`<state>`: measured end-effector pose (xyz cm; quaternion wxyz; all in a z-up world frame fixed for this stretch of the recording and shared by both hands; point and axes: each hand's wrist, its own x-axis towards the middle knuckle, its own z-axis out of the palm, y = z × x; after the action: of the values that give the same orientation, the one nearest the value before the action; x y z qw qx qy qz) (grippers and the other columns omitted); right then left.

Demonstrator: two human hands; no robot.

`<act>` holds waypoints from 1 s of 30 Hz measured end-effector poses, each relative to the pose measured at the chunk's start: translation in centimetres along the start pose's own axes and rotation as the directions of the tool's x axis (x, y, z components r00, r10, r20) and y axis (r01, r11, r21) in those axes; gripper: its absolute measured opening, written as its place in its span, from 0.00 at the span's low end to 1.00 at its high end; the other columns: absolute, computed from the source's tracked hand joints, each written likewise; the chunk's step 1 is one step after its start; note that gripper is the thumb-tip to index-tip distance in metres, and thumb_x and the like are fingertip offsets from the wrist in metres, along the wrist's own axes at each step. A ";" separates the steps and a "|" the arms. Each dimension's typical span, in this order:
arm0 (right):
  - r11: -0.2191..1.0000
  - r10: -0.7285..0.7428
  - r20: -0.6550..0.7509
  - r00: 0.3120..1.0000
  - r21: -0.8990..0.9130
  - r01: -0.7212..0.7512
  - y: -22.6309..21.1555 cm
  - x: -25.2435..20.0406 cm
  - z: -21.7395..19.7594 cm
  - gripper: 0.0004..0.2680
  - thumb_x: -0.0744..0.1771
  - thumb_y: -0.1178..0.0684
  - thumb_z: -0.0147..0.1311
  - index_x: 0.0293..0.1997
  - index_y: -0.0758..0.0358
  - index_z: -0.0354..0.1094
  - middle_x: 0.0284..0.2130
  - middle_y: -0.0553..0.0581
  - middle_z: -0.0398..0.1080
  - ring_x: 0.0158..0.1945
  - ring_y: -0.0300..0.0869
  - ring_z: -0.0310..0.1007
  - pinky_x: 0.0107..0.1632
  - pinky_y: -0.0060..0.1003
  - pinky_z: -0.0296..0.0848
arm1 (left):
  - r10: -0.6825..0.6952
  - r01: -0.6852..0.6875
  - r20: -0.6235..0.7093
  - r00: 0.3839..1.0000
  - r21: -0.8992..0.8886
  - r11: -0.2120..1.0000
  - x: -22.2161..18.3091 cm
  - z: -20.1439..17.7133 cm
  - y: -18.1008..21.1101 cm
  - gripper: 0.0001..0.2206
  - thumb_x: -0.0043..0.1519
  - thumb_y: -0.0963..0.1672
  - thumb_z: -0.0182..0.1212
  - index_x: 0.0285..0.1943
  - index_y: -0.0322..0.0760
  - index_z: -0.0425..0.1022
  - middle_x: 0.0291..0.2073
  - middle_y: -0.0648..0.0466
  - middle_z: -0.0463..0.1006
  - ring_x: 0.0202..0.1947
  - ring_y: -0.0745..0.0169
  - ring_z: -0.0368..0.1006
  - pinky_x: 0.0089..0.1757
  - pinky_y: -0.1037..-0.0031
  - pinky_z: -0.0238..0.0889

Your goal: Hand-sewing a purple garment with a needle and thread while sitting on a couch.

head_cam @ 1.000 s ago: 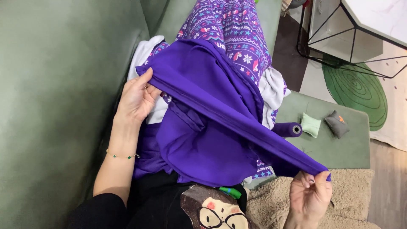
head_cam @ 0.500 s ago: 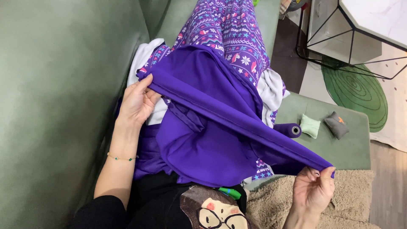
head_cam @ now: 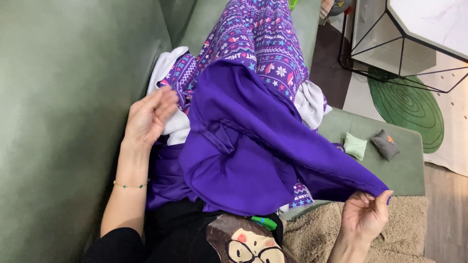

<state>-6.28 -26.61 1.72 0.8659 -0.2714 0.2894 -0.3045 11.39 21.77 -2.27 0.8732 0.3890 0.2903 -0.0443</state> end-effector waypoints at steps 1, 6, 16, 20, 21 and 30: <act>0.999 -0.016 0.012 1.000 -0.028 0.016 0.0 0.1 -0.2 0.05 0.70 0.56 0.61 0.43 0.66 0.71 0.32 0.56 0.76 0.26 0.35 0.73 0.32 0.21 0.76 | 0.006 -0.011 0.064 0.998 0.071 0.997 -0.2 -0.5 0.0 0.15 0.65 0.40 0.60 0.58 0.22 0.76 0.41 0.39 0.83 0.39 0.55 0.83 0.42 0.74 0.81; 0.996 0.000 0.058 0.998 -0.085 0.004 0.8 0.6 -0.8 0.04 0.70 0.55 0.60 0.40 0.64 0.73 0.33 0.55 0.77 0.25 0.33 0.72 0.30 0.19 0.74 | 0.191 -0.198 0.059 0.980 0.398 0.896 -3.7 2.3 -0.9 0.14 0.68 0.47 0.58 0.51 0.29 0.79 0.32 0.46 0.82 0.31 0.62 0.80 0.35 0.79 0.76; 0.998 0.028 0.075 0.997 -0.065 -0.023 0.9 1.3 -1.4 0.04 0.71 0.55 0.59 0.41 0.63 0.72 0.35 0.54 0.77 0.25 0.32 0.69 0.30 0.19 0.72 | 0.090 -0.232 0.214 0.973 0.873 0.429 -8.3 3.3 -0.4 0.11 0.60 0.46 0.73 0.26 0.42 0.79 0.19 0.66 0.71 0.23 0.79 0.60 0.31 0.82 0.57; 0.998 0.058 0.040 0.998 -0.017 -0.057 0.1 1.9 -1.5 0.04 0.70 0.54 0.60 0.41 0.63 0.73 0.32 0.53 0.77 0.24 0.33 0.72 0.30 0.20 0.75 | 0.178 -0.300 0.242 0.954 0.743 0.598 -6.5 2.4 -0.5 0.08 0.61 0.43 0.71 0.31 0.40 0.78 0.21 0.59 0.77 0.23 0.78 0.67 0.27 0.83 0.61; 0.999 0.031 0.046 0.998 -0.035 -0.029 -0.2 2.2 -1.7 0.05 0.70 0.54 0.61 0.41 0.64 0.72 0.32 0.54 0.76 0.25 0.33 0.72 0.31 0.20 0.76 | 0.329 -0.376 0.239 0.914 0.802 0.463 -6.1 2.4 -0.1 0.06 0.61 0.43 0.70 0.32 0.41 0.80 0.24 0.61 0.81 0.26 0.80 0.70 0.32 0.83 0.62; 0.983 -0.096 0.055 0.994 -0.150 0.103 -2.0 6.8 -5.3 0.05 0.72 0.56 0.58 0.39 0.63 0.67 0.31 0.53 0.73 0.25 0.31 0.67 0.30 0.18 0.70 | 0.672 -0.612 0.580 0.461 0.756 -0.232 -1.4 2.5 2.2 0.04 0.67 0.40 0.67 0.40 0.35 0.77 0.25 0.57 0.82 0.29 0.56 0.78 0.38 0.65 0.65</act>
<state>-6.18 -34.21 -2.91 0.8331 -0.3581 0.2772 -0.3177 12.06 21.32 1.22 0.3270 0.9069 -0.0261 0.2643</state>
